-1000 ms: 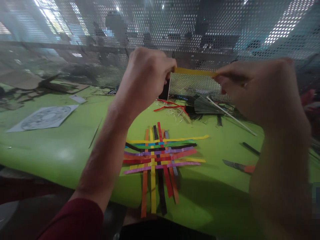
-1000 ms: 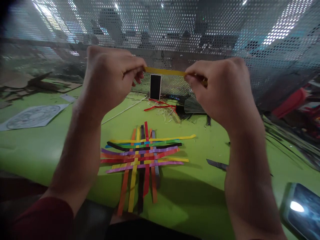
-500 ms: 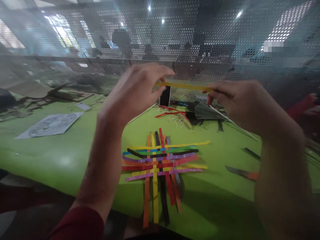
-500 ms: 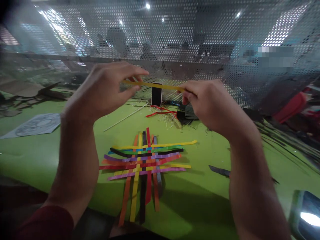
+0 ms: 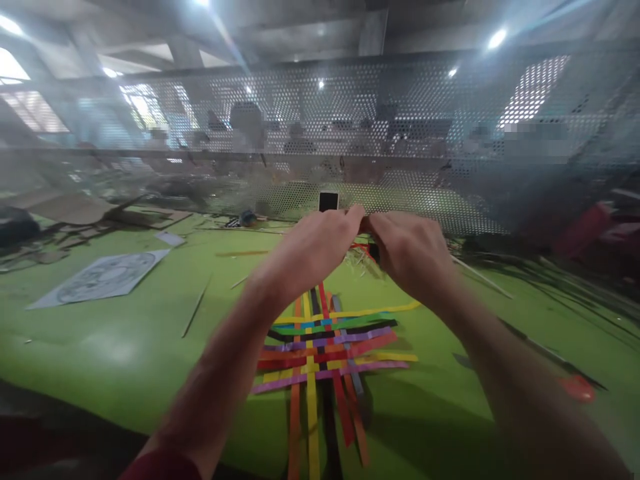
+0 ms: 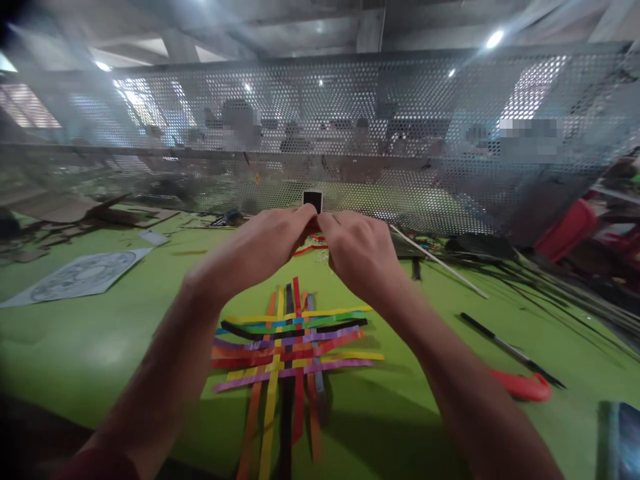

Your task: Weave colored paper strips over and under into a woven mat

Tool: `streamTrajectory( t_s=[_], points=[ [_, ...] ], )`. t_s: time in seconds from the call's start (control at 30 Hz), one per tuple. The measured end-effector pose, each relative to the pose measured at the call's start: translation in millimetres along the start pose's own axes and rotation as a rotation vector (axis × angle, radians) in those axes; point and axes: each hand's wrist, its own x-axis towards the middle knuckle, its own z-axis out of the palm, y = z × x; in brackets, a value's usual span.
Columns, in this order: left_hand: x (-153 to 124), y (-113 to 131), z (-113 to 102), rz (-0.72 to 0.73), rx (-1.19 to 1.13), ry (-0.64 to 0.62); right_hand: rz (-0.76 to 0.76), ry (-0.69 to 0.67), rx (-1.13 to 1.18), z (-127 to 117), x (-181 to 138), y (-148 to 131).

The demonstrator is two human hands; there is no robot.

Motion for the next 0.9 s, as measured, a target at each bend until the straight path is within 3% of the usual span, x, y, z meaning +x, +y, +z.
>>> streamTrajectory(
  t_s=[0.23,0.47,0.73,0.9],
  points=[
    [1,8,-3,-0.046,0.056,0.020,0.104,0.094,0.042,5,1,1],
    [4,-1,-1,-0.001,0.134,0.063,0.073,0.054,0.283,2,4,13],
    [7,-2,2,0.017,0.135,0.076,0.007,0.109,0.202,2,1,13],
    [8,4,3,0.050,0.129,0.065,0.052,0.181,0.136,5,-1,11]
  ],
)
